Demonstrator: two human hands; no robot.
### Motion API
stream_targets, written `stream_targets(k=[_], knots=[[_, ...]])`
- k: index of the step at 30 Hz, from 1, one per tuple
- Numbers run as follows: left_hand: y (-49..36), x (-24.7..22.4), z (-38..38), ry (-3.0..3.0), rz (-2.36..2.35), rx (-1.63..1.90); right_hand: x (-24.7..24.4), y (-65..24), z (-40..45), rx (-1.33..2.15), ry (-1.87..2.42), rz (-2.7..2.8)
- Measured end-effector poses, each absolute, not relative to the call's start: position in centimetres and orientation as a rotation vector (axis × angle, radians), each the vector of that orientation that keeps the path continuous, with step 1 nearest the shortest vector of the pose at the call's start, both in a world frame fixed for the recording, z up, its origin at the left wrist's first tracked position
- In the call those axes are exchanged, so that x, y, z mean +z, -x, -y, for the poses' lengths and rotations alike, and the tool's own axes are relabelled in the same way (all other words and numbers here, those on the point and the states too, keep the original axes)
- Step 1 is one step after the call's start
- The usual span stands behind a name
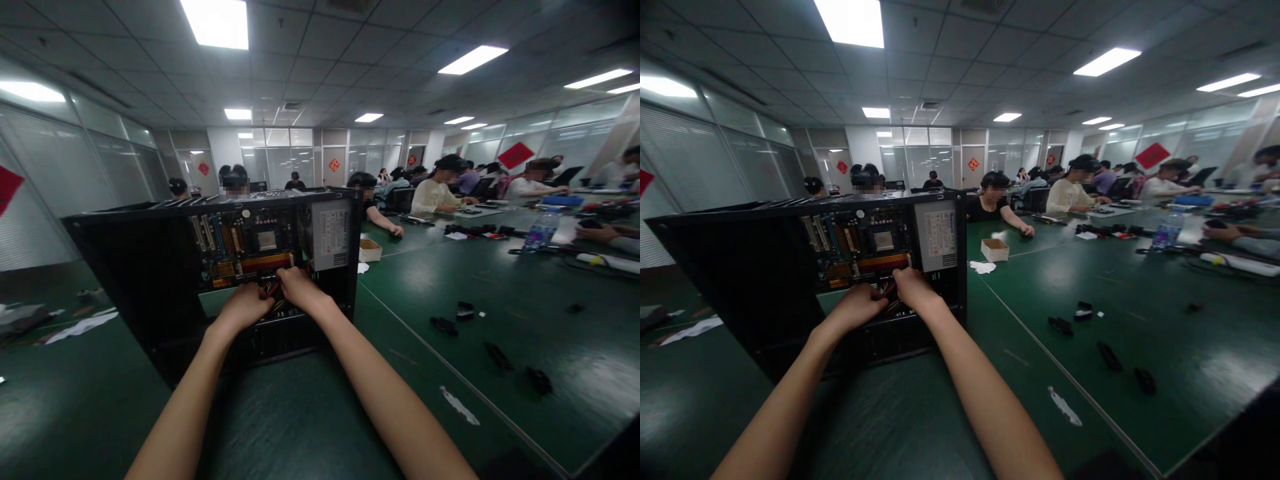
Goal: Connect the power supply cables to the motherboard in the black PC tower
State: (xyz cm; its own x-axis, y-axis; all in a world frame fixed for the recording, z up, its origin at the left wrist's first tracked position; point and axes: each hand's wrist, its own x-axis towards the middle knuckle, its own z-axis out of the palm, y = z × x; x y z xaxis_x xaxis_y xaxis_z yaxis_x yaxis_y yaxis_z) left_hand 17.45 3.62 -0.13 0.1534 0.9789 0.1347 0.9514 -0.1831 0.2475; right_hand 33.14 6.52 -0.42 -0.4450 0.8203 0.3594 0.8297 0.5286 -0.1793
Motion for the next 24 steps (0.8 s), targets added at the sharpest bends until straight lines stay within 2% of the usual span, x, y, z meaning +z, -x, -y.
stream_targets(k=[24], knots=[[-17.68, 0.22, -3.27, -2.282, -2.011, 0.400, -0.72, -33.28, -6.52, -0.020, 1.317, 2.360]])
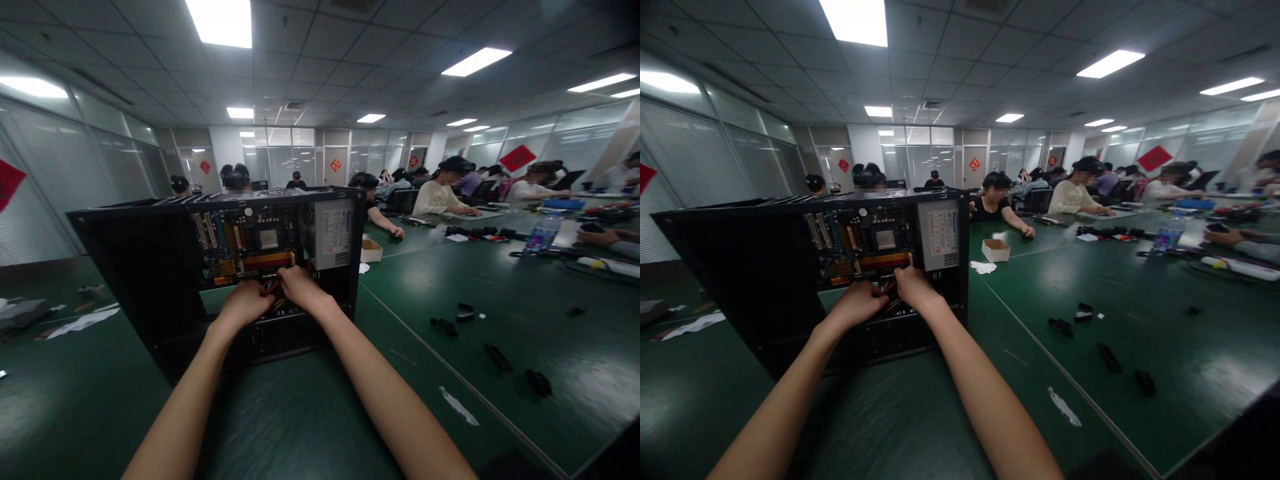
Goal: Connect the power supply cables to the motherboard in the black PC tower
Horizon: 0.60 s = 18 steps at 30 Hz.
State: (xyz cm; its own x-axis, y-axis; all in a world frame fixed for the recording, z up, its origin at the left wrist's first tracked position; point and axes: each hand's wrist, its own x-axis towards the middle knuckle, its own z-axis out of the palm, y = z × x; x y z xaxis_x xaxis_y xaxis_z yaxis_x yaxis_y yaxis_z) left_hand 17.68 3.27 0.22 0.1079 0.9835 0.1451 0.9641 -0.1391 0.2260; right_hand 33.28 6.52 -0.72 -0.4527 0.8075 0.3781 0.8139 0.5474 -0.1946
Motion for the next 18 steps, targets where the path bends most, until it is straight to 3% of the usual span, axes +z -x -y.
stream_targets(k=[18], knots=[[-17.52, -0.15, -3.80, -2.300, -2.019, 0.309, -1.29, -33.08, -7.24, -0.027, 1.313, 2.352]])
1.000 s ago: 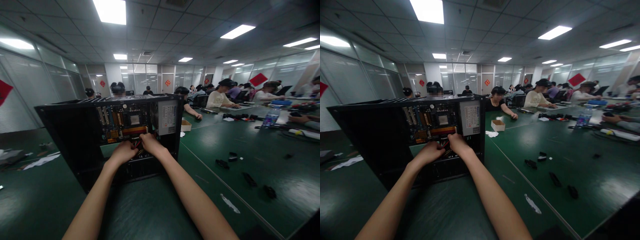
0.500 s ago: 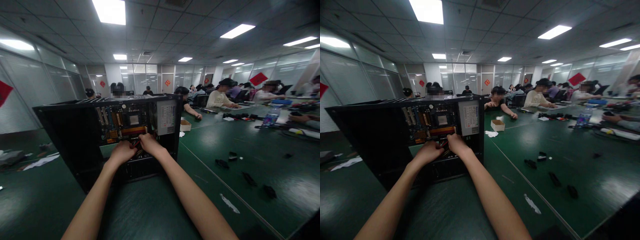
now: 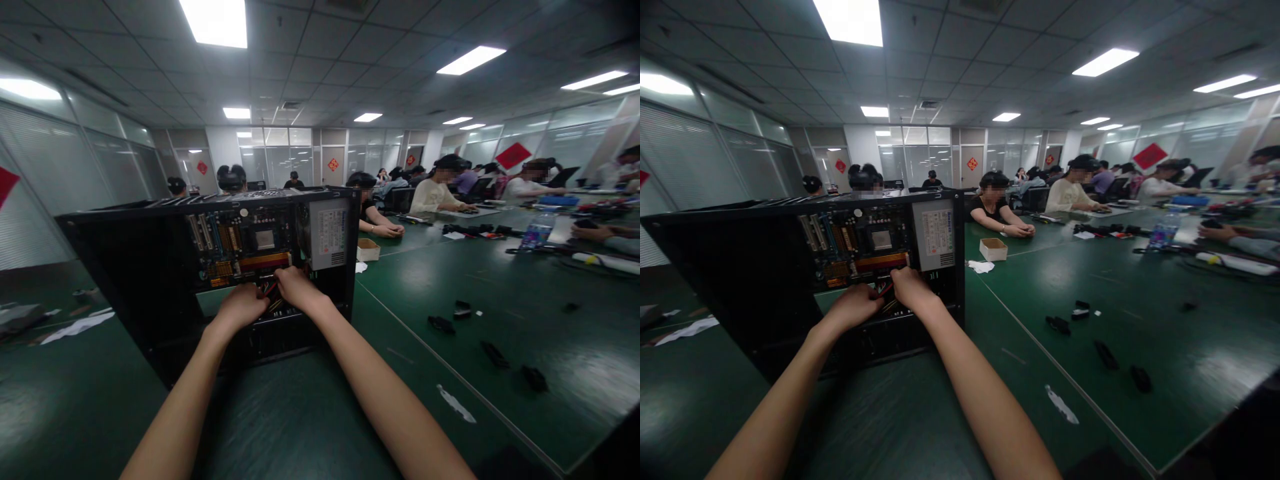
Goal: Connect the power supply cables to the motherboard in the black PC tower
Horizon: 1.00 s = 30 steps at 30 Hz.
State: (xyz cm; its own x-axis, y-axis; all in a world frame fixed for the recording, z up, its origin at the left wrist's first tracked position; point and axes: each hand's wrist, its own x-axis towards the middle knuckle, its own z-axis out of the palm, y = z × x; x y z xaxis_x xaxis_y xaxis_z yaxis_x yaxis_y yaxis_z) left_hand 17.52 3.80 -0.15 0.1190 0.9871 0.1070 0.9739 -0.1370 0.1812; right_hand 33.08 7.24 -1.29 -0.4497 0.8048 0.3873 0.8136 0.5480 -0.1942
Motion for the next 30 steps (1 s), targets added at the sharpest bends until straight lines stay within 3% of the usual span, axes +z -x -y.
stream_targets(k=[30], knots=[[-17.57, -0.03, -3.69, -2.262, -2.039, 0.315, -0.84, -33.26, -6.71, -0.039, 1.286, 2.392]])
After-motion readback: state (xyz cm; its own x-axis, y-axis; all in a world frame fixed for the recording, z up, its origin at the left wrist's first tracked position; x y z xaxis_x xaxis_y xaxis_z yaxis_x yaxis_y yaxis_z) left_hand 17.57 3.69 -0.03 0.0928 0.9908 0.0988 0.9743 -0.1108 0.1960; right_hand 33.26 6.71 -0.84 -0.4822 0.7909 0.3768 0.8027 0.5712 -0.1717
